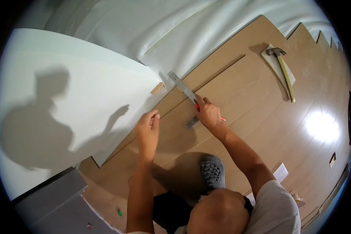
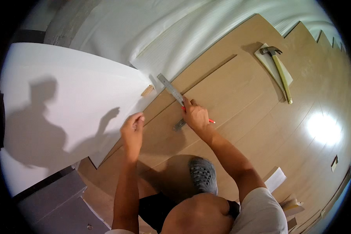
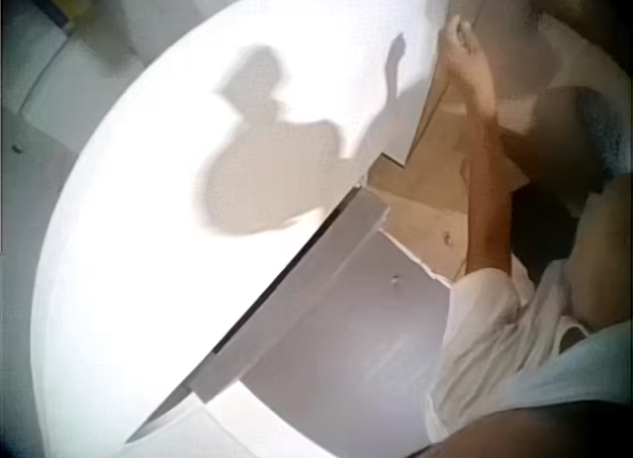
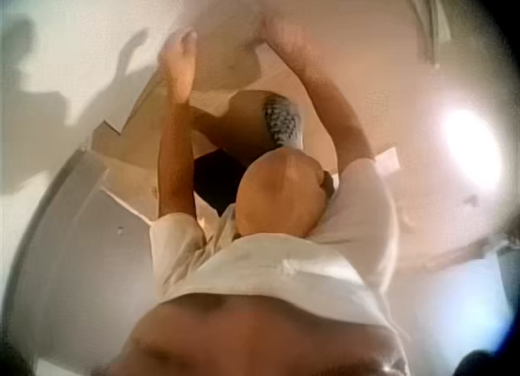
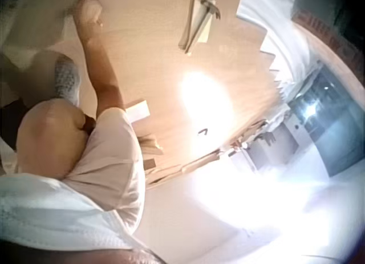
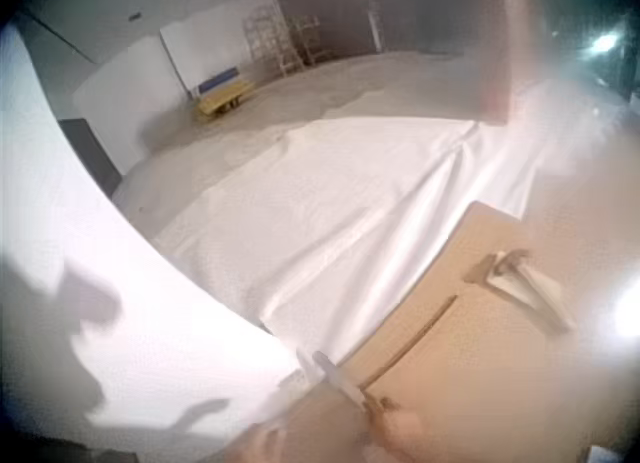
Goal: The person marks a flooring plank using a square ruler and pencil, then carries the plank to a table saw and makes a cut.
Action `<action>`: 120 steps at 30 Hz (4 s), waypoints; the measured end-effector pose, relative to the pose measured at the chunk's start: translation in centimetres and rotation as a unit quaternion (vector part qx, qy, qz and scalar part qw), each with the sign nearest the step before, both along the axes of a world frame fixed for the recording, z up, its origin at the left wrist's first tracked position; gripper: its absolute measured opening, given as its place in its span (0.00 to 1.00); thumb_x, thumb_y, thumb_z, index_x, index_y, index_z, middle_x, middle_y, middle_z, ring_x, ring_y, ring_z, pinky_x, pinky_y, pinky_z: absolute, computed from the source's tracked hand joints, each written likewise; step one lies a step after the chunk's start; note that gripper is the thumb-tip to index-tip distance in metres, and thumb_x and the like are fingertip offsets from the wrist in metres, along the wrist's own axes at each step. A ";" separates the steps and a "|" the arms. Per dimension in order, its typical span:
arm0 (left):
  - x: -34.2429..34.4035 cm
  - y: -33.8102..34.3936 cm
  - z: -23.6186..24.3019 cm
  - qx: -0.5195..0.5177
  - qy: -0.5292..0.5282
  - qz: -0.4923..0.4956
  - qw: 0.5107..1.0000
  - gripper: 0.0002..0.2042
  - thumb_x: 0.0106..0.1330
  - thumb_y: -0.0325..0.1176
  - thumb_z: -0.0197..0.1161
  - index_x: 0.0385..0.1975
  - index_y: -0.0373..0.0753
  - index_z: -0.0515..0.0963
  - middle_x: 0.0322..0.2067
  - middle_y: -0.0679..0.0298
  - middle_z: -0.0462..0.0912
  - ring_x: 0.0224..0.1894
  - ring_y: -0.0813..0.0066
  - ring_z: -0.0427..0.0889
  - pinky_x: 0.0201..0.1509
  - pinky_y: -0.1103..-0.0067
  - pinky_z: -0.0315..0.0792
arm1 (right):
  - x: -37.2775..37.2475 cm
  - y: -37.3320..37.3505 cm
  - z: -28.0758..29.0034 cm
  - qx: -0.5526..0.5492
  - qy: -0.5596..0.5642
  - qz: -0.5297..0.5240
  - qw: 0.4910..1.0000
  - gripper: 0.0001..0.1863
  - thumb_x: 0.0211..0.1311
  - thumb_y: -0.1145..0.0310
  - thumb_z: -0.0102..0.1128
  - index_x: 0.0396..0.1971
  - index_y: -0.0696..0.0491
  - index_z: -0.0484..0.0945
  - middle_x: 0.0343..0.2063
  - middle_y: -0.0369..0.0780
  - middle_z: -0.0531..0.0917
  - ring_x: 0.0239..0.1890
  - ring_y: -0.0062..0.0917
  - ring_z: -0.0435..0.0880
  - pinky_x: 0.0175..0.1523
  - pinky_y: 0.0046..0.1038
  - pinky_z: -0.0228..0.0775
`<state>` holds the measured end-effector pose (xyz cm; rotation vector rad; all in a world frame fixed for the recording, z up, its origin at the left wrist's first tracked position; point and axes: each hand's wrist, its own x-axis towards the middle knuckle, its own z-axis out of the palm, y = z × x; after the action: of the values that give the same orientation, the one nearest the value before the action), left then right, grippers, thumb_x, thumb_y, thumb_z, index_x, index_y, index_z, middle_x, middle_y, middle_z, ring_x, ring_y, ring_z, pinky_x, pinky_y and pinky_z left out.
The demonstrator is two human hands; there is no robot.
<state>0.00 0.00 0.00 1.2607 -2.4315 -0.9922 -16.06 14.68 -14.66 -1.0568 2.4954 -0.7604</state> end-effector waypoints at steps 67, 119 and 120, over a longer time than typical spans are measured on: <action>-4.1 1.5 -17.9 -0.148 -0.119 -0.042 0.981 0.21 0.66 0.32 0.65 0.59 0.48 0.79 0.48 0.54 0.72 0.48 0.54 0.71 0.56 0.57 0.65 | -16.0 -30.4 -1.1 0.116 -0.463 0.312 0.822 0.34 0.50 0.82 0.40 0.61 0.54 0.76 0.29 0.49 0.88 0.31 0.31 0.91 0.42 0.29 0.80; -4.5 1.3 -17.7 -0.137 -0.100 -0.030 0.985 0.22 0.61 0.28 0.67 0.58 0.48 0.80 0.50 0.60 0.71 0.50 0.58 0.69 0.57 0.62 0.64 | -16.2 -27.7 -2.6 0.041 -0.494 0.193 0.847 0.25 0.65 0.73 0.44 0.61 0.53 0.76 0.23 0.41 0.86 0.25 0.26 0.88 0.42 0.29 0.80; -4.6 1.4 -17.7 -0.133 -0.102 -0.031 0.985 0.23 0.61 0.28 0.67 0.58 0.48 0.80 0.50 0.60 0.71 0.50 0.57 0.69 0.57 0.62 0.64 | -16.3 -27.6 -2.6 0.037 -0.497 0.193 0.845 0.25 0.64 0.74 0.44 0.61 0.53 0.76 0.23 0.41 0.86 0.25 0.26 0.88 0.42 0.29 0.80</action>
<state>-4.58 1.37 -17.68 1.2524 -2.6630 -0.5476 -32.34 -12.95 -17.25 -0.7844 1.3621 -0.7881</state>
